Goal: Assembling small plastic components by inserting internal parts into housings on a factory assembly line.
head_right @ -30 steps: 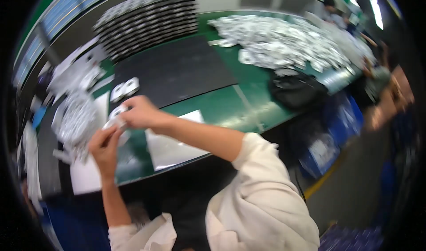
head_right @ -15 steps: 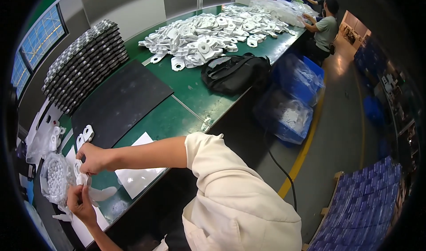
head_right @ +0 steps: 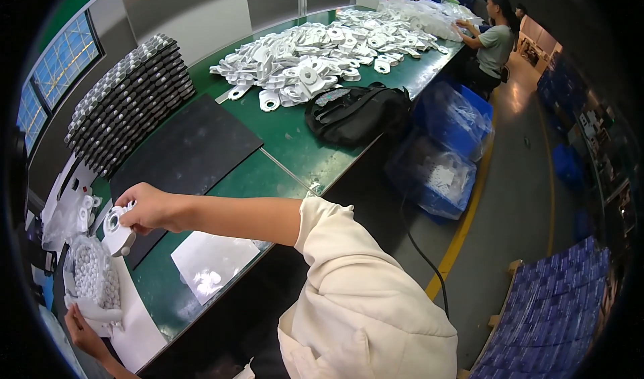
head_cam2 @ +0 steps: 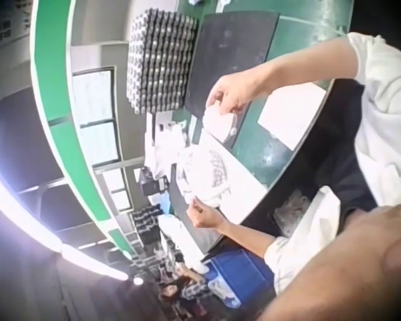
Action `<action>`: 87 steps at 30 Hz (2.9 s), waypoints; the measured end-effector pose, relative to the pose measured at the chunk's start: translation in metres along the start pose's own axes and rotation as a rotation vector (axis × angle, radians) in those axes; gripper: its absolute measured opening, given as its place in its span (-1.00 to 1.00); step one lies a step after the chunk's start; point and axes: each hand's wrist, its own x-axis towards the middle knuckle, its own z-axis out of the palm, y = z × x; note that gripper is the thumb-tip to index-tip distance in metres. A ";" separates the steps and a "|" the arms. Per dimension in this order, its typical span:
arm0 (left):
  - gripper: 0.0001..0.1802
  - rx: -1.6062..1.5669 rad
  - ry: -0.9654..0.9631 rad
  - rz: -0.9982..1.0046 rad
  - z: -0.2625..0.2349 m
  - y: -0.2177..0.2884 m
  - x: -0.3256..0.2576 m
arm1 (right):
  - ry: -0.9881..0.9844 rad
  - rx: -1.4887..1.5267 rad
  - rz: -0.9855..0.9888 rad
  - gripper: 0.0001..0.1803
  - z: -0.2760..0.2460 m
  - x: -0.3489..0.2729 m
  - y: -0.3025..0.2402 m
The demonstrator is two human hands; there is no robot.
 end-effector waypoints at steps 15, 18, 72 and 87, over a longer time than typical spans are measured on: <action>-0.50 -0.191 -0.400 -0.329 0.094 -0.119 -0.079 | 0.231 -0.163 0.010 -0.48 -0.046 -0.047 0.000; -0.54 0.093 -0.256 -0.329 0.047 -0.014 -0.054 | 0.264 -0.163 -0.001 -0.48 -0.055 -0.052 0.005; -0.64 -1.638 -0.753 -0.663 0.159 0.215 -0.009 | 0.016 -0.915 -0.502 -0.68 -0.068 0.003 0.036; -0.65 -1.949 -0.782 -0.717 0.179 0.208 -0.016 | 0.109 -0.894 -0.445 -0.84 -0.066 0.002 0.063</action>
